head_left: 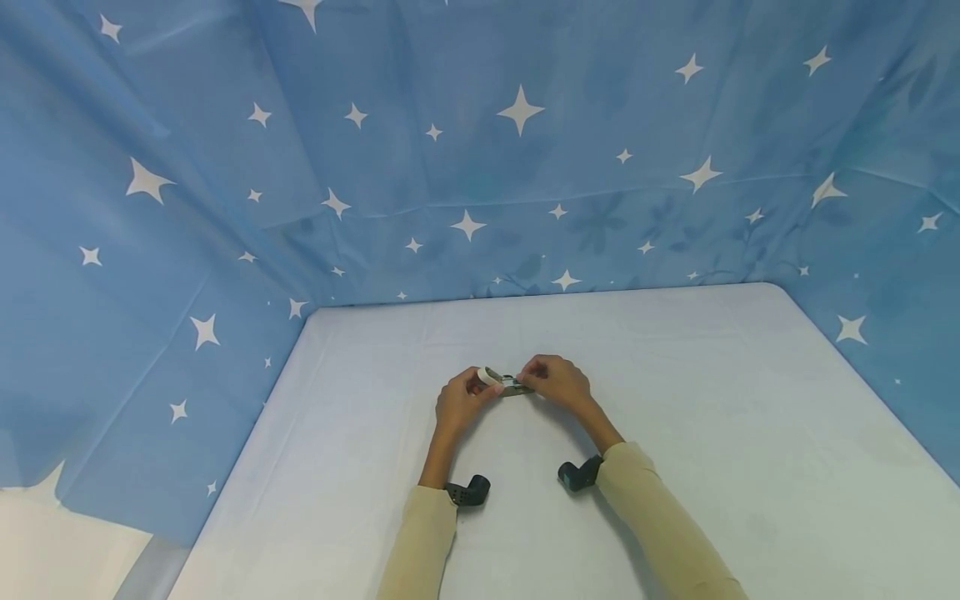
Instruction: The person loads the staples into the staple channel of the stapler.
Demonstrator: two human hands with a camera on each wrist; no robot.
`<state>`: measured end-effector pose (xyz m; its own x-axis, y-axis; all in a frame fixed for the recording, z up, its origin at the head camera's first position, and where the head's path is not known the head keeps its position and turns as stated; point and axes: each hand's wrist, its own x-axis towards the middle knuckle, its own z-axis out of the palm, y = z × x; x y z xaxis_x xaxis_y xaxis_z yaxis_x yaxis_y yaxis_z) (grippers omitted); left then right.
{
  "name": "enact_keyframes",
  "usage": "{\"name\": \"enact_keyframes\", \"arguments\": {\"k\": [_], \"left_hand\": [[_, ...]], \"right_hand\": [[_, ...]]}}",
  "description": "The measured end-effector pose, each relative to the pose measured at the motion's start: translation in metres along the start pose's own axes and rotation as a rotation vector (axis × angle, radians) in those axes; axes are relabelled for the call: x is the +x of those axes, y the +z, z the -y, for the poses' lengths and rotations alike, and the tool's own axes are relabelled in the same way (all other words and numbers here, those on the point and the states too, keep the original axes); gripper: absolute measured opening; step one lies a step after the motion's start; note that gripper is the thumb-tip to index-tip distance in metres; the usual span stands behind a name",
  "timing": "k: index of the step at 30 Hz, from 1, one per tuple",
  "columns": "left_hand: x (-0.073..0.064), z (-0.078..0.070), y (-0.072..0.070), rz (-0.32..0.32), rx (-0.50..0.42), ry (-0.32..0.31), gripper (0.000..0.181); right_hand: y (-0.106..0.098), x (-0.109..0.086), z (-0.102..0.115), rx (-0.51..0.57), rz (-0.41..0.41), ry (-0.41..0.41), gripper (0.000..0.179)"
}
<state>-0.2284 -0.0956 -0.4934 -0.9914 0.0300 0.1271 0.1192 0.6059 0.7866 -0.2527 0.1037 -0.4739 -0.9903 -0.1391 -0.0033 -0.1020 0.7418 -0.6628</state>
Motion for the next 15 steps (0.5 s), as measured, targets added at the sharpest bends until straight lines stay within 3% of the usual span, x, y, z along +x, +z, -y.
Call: {"name": "enact_keyframes", "arguments": {"k": [15], "left_hand": [[0.0006, 0.0009, 0.0005, -0.005, -0.012, 0.015, 0.032]], "right_hand": [[-0.0039, 0.0041, -0.0050, 0.042, 0.049, -0.004, 0.014]]}}
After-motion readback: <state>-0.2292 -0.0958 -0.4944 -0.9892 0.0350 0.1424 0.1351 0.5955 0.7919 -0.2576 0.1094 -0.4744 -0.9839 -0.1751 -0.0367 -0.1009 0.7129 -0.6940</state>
